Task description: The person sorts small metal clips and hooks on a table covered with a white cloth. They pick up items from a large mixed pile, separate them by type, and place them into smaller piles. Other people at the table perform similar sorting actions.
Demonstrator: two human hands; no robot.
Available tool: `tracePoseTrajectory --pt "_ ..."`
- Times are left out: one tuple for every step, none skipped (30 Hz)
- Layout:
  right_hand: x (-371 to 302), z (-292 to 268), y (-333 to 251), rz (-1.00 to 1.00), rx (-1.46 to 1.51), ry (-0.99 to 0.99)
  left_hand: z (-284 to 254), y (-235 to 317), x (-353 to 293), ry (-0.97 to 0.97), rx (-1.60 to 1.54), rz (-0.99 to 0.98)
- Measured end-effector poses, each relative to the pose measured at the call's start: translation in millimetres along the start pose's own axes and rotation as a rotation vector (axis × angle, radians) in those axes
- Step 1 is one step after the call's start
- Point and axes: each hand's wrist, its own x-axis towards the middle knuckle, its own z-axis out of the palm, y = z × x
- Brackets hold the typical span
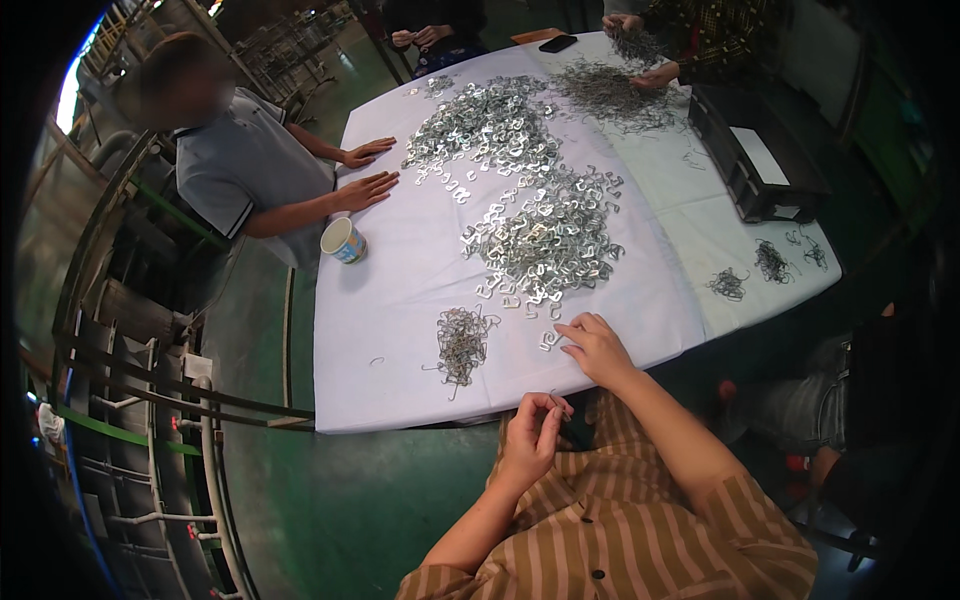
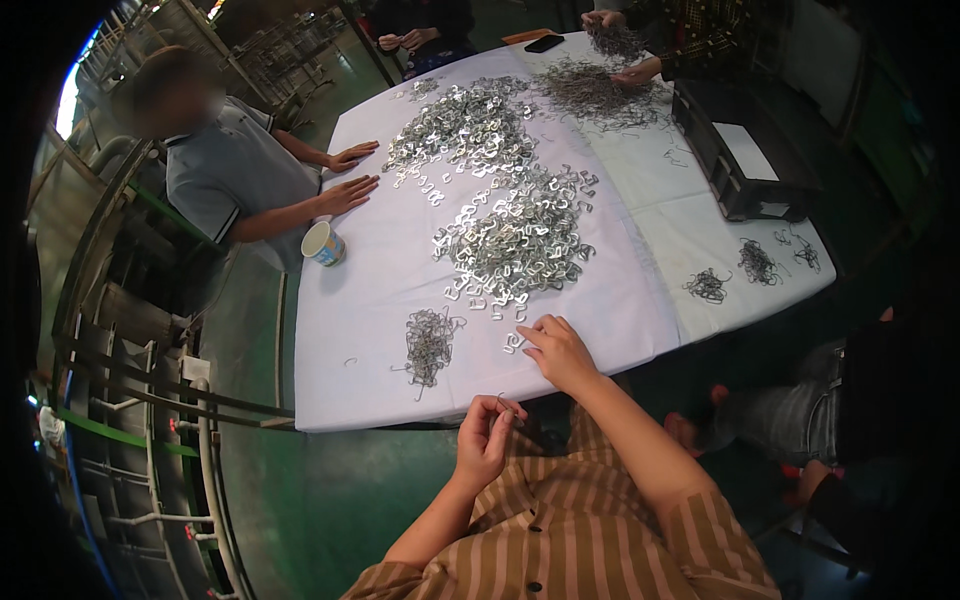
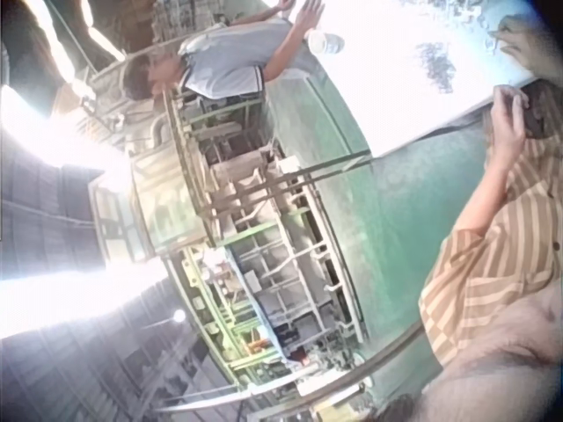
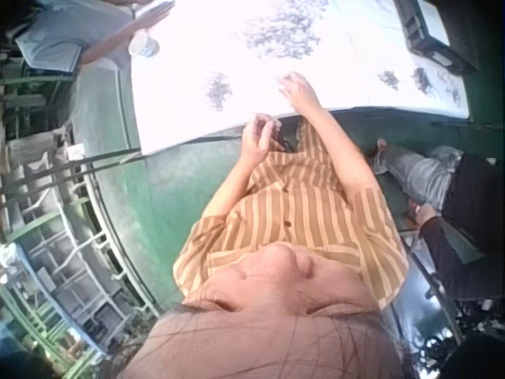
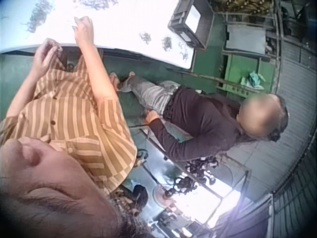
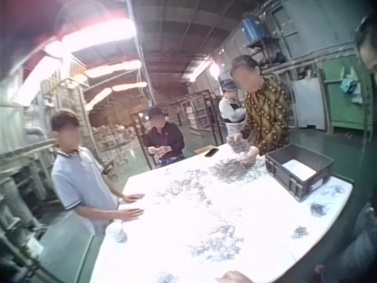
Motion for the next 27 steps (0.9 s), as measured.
tracePoseTrajectory --pt "4.3 6.8 4.2 -0.002 -0.019 -0.047 -0.4 -2.1 -0.5 0.003 -0.015 0.001" --pt "8.7 12.0 7.6 -0.004 -0.039 -0.093 -1.4 -5.3 -0.3 0.004 -0.030 0.002" --pt "12.6 16.0 10.6 -0.010 -0.062 -0.139 -2.2 -7.3 0.2 0.007 -0.047 0.007" --pt "14.8 18.8 13.1 -0.042 -0.058 -0.120 -2.5 -6.9 0.2 0.010 -0.081 0.003" --pt "16.1 20.5 15.8 -0.075 -0.055 -0.100 -2.8 -6.0 0.4 0.012 -0.115 0.001" --pt "16.1 21.4 18.8 -0.105 -0.054 -0.081 -2.8 -6.0 0.6 0.012 -0.151 -0.003" --pt "15.7 22.0 21.9 -0.122 -0.090 -0.064 -3.0 -6.9 1.3 0.006 -0.171 -0.011" --pt "15.1 21.9 25.0 -0.139 -0.125 -0.046 -3.4 -8.6 2.5 -0.001 -0.192 -0.018" --pt "14.5 21.9 27.8 -0.154 -0.162 -0.026 -3.6 -10.0 3.8 -0.010 -0.212 -0.027" --pt "13.8 22.9 29.4 -0.100 -0.132 0.014 -3.1 -11.3 4.2 -0.012 -0.222 -0.029" --pt "12.9 23.4 31.1 -0.044 -0.103 0.055 -1.9 -12.6 4.9 -0.016 -0.230 -0.033" --pt "13.2 24.5 31.4 0.008 -0.073 0.097 -1.8 -13.5 5.5 -0.017 -0.239 -0.033" --pt "16.8 15.9 19.5 0.172 0.105 0.029 -2.0 -14.1 5.5 -0.013 -0.197 -0.034" --pt "17.4 4.0 5.8 0.335 0.283 -0.040 -2.1 -14.5 5.6 -0.010 -0.154 -0.035" --pt "18.8 -9.8 -10.7 0.498 0.459 -0.114 -1.8 -15.0 4.6 -0.002 -0.115 -0.037" --pt "18.1 -19.5 -23.8 0.517 0.510 -0.144 -1.8 -14.6 4.6 0.005 -0.045 -0.026" --pt "14.1 -30.3 -35.3 0.543 0.556 -0.166 -0.3 -14.3 6.9 0.001 0.021 -0.018" --pt "9.1 -39.3 -42.9 0.573 0.606 -0.184 1.8 -14.6 10.1 -0.007 0.091 -0.013" --pt "5.1 -47.1 -48.6 0.554 0.579 -0.188 4.7 -11.2 13.1 -0.017 0.151 -0.017" --pt "1.5 -56.7 -54.6 0.536 0.549 -0.187 9.2 -2.6 16.4 -0.035 0.210 -0.018" --pt "-0.7 -59.9 -59.0 0.510 0.528 -0.199 10.4 1.6 17.1 -0.035 0.275 -0.020" --pt "-3.3 -61.5 -61.8 0.472 0.515 -0.211 10.7 0.6 17.2 -0.032 0.304 0.000" --pt "-6.0 -62.5 -64.1 0.435 0.501 -0.221 11.3 -1.4 17.3 -0.030 0.332 0.020" --pt "-7.4 -63.0 -66.0 0.395 0.488 -0.228 11.3 -2.4 17.9 -0.029 0.363 0.044" --pt "-9.2 -63.1 -67.2 0.392 0.476 -0.235 11.4 -3.0 17.5 -0.014 0.385 0.052" --pt "-11.2 -63.3 -67.9 0.390 0.465 -0.242 11.6 -3.8 16.5 0.001 0.408 0.060" --pt "-11.8 -62.7 -69.0 0.386 0.457 -0.248 10.6 -4.2 15.7 0.017 0.435 0.067"
